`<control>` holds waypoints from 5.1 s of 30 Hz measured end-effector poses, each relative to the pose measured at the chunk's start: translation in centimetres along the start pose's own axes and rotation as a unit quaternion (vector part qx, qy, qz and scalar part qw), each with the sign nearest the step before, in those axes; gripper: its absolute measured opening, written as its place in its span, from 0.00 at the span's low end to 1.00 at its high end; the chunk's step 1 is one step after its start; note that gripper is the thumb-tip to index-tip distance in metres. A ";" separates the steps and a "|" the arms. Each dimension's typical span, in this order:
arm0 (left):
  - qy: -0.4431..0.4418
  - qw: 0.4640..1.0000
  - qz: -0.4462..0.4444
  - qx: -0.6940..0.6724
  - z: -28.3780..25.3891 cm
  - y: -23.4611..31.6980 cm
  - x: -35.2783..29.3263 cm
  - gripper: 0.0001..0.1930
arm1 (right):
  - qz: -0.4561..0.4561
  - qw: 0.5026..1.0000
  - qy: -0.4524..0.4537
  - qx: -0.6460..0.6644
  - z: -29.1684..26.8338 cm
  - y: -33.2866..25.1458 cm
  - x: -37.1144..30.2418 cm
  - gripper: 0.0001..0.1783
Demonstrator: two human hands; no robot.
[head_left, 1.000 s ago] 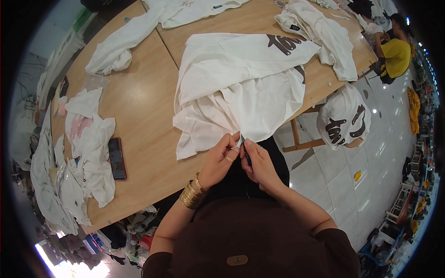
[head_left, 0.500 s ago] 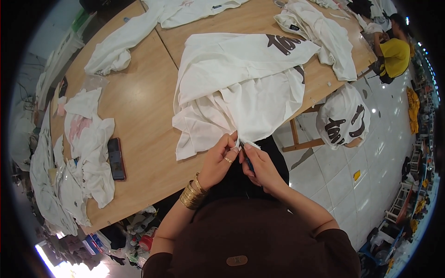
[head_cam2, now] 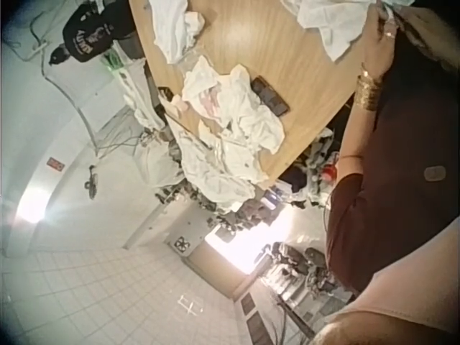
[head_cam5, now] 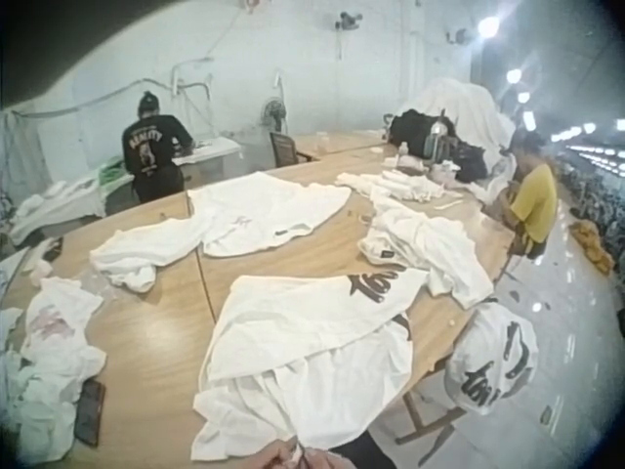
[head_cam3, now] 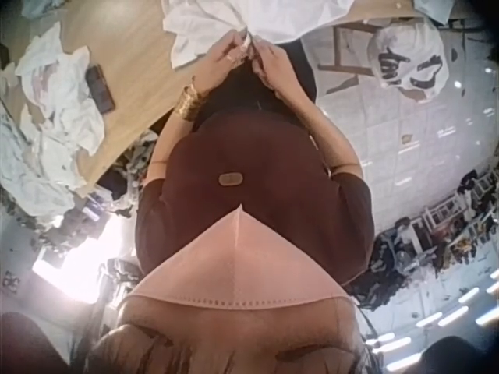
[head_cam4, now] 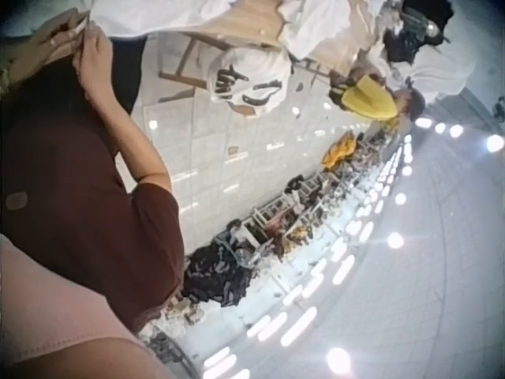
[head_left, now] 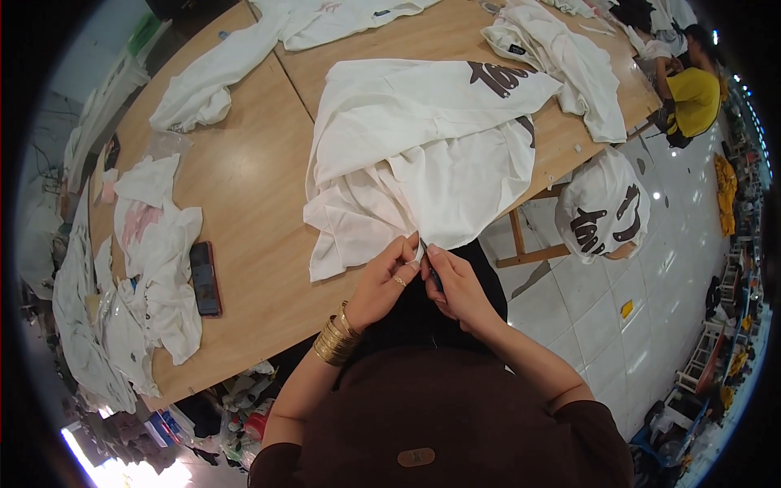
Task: The recorder uses small scissors to trim loose threads from white t-shirts on a production table.
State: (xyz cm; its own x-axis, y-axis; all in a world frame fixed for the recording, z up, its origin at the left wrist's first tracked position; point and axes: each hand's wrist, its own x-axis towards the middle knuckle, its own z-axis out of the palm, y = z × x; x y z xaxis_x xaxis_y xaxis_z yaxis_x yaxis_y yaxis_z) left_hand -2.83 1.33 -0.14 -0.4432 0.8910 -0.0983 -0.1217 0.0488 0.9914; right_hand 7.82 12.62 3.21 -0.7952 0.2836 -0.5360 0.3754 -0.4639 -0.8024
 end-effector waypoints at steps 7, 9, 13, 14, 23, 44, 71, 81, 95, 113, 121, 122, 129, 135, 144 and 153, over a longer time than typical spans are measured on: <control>-0.001 0.991 -0.041 -0.128 -0.3 -0.1 0.1 0.06 | 0.015 1.000 -0.014 0.011 0.1 -0.4 -1.2 0.21; -0.001 0.990 -0.040 -0.133 -0.3 -0.2 0.2 0.06 | 0.024 1.000 -0.015 0.006 0.1 -0.2 -1.4 0.21; 0.004 0.987 -0.033 -0.158 -0.1 -0.2 0.2 0.06 | 0.019 1.000 -0.019 -0.005 0.1 -0.2 -1.4 0.21; 0.004 0.987 -0.033 -0.158 -0.2 -0.3 0.2 0.06 | 0.021 1.000 -0.018 0.002 0.1 -0.2 -1.4 0.21; 0.022 0.975 -0.067 -0.209 0.1 0.4 0.0 0.06 | 0.037 0.999 -0.026 0.008 0.1 -0.4 -1.3 0.21; 0.032 0.925 -0.103 -0.363 0.2 0.0 0.0 0.05 | 0.019 0.999 -0.027 0.028 0.5 0.0 -0.9 0.21; -0.020 0.911 -0.091 -0.402 -0.3 0.1 0.2 0.07 | 0.039 0.999 -0.017 0.030 0.9 -0.4 -0.8 0.21; 0.034 0.900 -0.103 -0.423 -0.8 0.9 0.3 0.05 | -0.054 0.998 0.018 -0.020 0.3 0.9 -0.2 0.16; 0.124 0.973 -0.051 0.187 -2.5 2.8 1.5 0.06 | -0.306 0.830 0.211 -0.416 -3.2 1.4 2.8 0.10; 0.035 0.970 0.003 0.240 -0.6 2.7 2.3 0.07 | -0.276 0.855 0.193 -0.394 -5.3 0.1 0.9 0.10; -0.010 0.986 -0.136 -0.091 -0.9 2.6 2.1 0.09 | -0.265 0.871 0.162 -0.380 -5.3 0.0 2.6 0.11; -0.019 0.980 -0.146 -0.131 -0.9 2.6 2.0 0.09 | -0.257 0.878 0.156 -0.372 -5.2 0.0 2.8 0.11; 0.031 0.959 -0.123 -0.255 -0.4 1.4 1.8 0.07 | -0.283 0.863 0.174 -0.381 -4.9 0.2 3.3 0.12; 0.044 0.917 -0.137 -0.371 0.2 1.7 1.7 0.05 | -0.202 0.869 0.195 -0.408 -3.9 -1.4 1.8 0.13; 0.072 0.944 -0.107 -0.305 0.5 1.1 1.4 0.08 | -0.028 0.998 -0.057 -0.026 -1.6 -0.9 -0.7 0.23; 0.016 0.969 -0.084 -0.232 0.3 0.9 1.1 0.08 | 0.029 0.998 -0.056 -0.005 -1.2 -1.5 -0.2 0.24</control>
State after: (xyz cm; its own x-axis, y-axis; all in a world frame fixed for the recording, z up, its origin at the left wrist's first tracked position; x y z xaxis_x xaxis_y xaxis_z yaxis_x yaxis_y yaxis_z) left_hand -3.16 2.46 0.72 -0.4083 0.8734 -0.2656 -0.5777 -0.0219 0.8160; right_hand 7.95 14.28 4.21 -0.8199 0.1606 -0.5496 0.4268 -0.4683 -0.7736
